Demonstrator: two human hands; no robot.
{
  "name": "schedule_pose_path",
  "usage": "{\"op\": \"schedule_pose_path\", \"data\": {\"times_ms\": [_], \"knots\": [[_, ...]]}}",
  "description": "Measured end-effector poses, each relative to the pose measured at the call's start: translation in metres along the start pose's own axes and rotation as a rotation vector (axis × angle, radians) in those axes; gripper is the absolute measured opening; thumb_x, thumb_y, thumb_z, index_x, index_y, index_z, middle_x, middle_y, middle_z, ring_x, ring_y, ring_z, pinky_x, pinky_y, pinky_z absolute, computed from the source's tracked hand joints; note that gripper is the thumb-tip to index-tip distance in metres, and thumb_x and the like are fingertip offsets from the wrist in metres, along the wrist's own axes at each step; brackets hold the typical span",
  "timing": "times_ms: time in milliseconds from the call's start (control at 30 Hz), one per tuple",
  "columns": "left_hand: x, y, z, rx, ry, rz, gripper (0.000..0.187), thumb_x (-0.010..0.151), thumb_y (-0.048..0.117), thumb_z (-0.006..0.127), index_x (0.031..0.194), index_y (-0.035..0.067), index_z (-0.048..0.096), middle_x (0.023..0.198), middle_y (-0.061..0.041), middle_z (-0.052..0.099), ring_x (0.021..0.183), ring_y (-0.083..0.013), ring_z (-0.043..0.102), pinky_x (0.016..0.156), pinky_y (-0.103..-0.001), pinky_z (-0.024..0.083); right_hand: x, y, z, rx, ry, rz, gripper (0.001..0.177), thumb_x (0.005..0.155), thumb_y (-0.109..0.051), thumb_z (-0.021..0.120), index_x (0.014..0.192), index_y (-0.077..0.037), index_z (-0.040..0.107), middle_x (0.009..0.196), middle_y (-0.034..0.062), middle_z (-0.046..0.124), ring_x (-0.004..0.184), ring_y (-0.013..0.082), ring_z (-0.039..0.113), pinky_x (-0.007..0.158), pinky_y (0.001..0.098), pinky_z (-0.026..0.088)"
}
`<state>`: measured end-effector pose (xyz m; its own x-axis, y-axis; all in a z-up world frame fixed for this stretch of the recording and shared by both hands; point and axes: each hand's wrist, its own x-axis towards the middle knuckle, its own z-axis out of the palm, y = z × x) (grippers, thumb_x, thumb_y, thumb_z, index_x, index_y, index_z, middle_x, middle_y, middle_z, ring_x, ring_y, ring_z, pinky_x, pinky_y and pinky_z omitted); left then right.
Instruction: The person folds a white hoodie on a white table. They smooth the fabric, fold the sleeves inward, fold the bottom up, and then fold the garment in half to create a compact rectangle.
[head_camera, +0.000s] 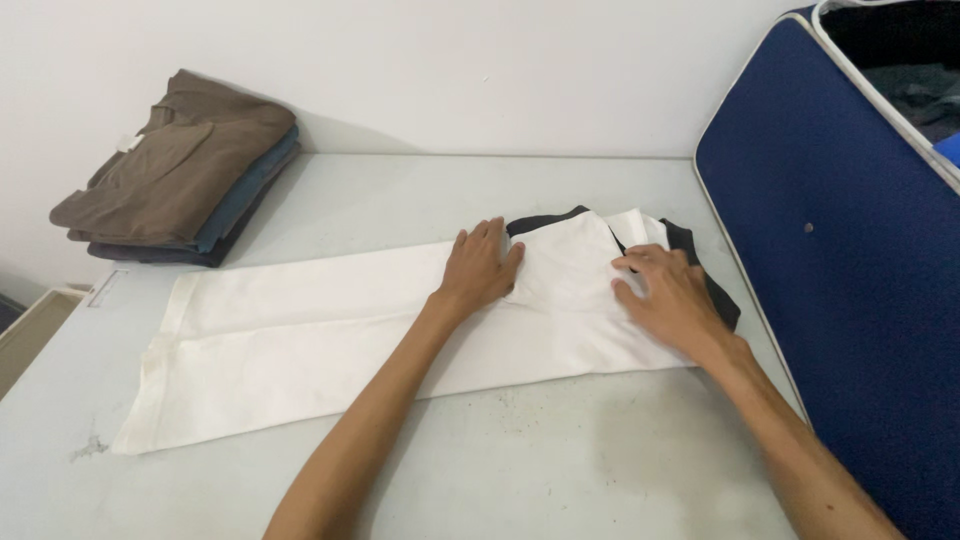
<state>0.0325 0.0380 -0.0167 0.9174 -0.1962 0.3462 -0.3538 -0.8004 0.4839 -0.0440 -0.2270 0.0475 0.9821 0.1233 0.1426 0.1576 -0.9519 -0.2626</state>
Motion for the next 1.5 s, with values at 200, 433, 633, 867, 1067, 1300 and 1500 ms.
{"op": "schedule_pose_path", "data": {"times_ms": [200, 433, 633, 867, 1067, 1300, 1500], "knots": [[0.008, 0.017, 0.008, -0.133, 0.320, -0.083, 0.036, 0.091, 0.033, 0.068, 0.102, -0.001, 0.073, 0.110, -0.015, 0.071, 0.107, -0.0348, 0.058, 0.097, -0.049, 0.043, 0.066, -0.006, -0.005, 0.186, 0.080, 0.188, 0.034, 0.096, -0.032, 0.062, 0.113, -0.007, 0.076, 0.092, 0.0172, 0.075, 0.081, 0.0312, 0.071, 0.081, 0.0426, 0.055], [0.010, 0.018, -0.002, -0.346, 0.301, -0.031, 0.028, 0.090, 0.022, 0.071, 0.110, 0.002, 0.073, 0.113, -0.016, 0.070, 0.107, -0.0343, 0.060, 0.092, -0.044, 0.049, 0.115, 0.013, 0.027, 0.355, 0.049, 0.153, 0.042, 0.088, -0.038, 0.070, 0.112, -0.004, 0.077, 0.070, 0.0092, 0.071, 0.066, 0.0203, 0.067, 0.071, 0.0366, 0.054], [0.008, 0.025, -0.011, -0.599, 0.213, -0.076, 0.028, 0.093, 0.019, 0.069, 0.114, 0.001, 0.069, 0.106, -0.015, 0.076, 0.101, -0.0267, 0.073, 0.091, -0.036, 0.055, 0.118, 0.017, 0.023, 0.514, -0.039, 0.246, 0.040, 0.086, -0.028, 0.075, 0.118, -0.005, 0.074, 0.060, 0.0052, 0.063, 0.047, 0.0137, 0.050, 0.046, 0.0315, 0.039], [0.007, 0.034, -0.020, -0.656, 0.204, -0.048, 0.036, 0.084, 0.010, 0.079, 0.117, -0.001, 0.068, 0.104, -0.014, 0.076, 0.102, -0.0227, 0.073, 0.095, -0.036, 0.056, 0.120, 0.023, 0.019, 0.886, -0.146, 0.187, 0.037, 0.084, -0.015, 0.079, 0.115, 0.001, 0.066, 0.060, -0.0010, 0.057, 0.046, 0.0064, 0.045, 0.040, 0.0241, 0.032], [0.008, 0.030, -0.029, -0.690, 0.089, -0.118, 0.055, 0.077, 0.006, 0.077, 0.129, 0.002, 0.061, 0.105, -0.012, 0.077, 0.093, -0.0198, 0.074, 0.085, -0.034, 0.061, 0.114, 0.023, 0.013, 0.890, -0.199, 0.167, 0.037, 0.085, -0.013, 0.078, 0.117, 0.001, 0.063, 0.059, 0.0017, 0.058, 0.044, 0.0077, 0.047, 0.040, 0.0247, 0.036], [0.015, 0.022, -0.017, -0.565, 0.034, -0.162, 0.044, 0.079, 0.015, 0.084, 0.117, -0.002, 0.070, 0.092, -0.012, 0.078, 0.078, -0.0180, 0.071, 0.072, -0.032, 0.059, 0.096, 0.015, -0.003, 0.831, -0.141, 0.096, 0.035, 0.087, -0.014, 0.077, 0.116, 0.003, 0.067, 0.060, 0.0005, 0.057, 0.043, 0.0074, 0.045, 0.039, 0.0248, 0.035], [0.006, 0.046, -0.037, -0.460, -0.047, -0.209, 0.027, 0.092, 0.016, 0.069, 0.114, 0.000, 0.070, 0.081, -0.020, 0.074, 0.062, -0.0255, 0.065, 0.061, -0.038, 0.052, 0.102, 0.026, 0.018, 0.616, -0.030, 0.046, 0.050, 0.088, -0.024, 0.075, 0.131, -0.001, 0.066, 0.069, 0.0055, 0.068, 0.053, 0.0115, 0.055, 0.052, 0.0281, 0.045]]}}
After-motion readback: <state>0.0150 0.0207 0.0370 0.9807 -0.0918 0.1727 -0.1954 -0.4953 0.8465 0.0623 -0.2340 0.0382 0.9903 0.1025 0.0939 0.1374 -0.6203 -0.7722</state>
